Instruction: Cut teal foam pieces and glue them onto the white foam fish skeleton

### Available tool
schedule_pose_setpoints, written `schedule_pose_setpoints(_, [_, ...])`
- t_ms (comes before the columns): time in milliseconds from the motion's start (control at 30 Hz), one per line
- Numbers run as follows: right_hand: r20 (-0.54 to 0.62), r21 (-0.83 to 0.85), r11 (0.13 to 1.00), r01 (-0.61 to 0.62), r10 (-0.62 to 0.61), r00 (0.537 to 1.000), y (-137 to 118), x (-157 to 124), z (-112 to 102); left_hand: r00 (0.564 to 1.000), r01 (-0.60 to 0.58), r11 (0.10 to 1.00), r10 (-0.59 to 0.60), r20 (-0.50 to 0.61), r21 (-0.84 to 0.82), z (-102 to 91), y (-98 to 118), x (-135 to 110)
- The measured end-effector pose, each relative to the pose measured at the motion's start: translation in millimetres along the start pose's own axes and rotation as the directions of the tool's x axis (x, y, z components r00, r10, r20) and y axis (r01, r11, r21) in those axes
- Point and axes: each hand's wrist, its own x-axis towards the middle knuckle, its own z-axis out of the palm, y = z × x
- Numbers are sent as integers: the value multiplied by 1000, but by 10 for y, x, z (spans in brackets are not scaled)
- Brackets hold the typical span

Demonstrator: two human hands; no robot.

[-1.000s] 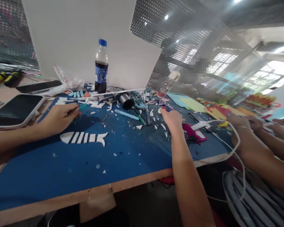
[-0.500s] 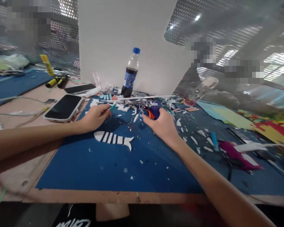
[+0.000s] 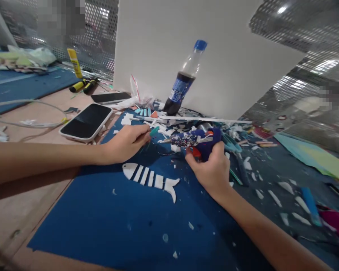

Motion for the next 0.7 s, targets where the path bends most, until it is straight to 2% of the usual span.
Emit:
schedule_pose_setpoints(267, [34, -99, 994, 39, -36, 999, 31, 12, 12, 992, 105, 992, -101, 70, -64, -5, -3, 25])
schedule_pose_setpoints(467, [46, -159, 984, 81, -74, 996, 45, 20, 45, 991, 118, 992, -115, 66, -52, 11, -39, 39])
schedule_pose_setpoints(600, [102, -178, 981, 71, -53, 993, 17, 29, 33, 991, 122, 991, -118, 69, -58, 18, -49, 34])
schedule_pose_setpoints(700, [102, -175, 983, 50, -33, 994, -1, 35, 29, 990, 129, 990, -126, 61, -51, 19, -50, 31])
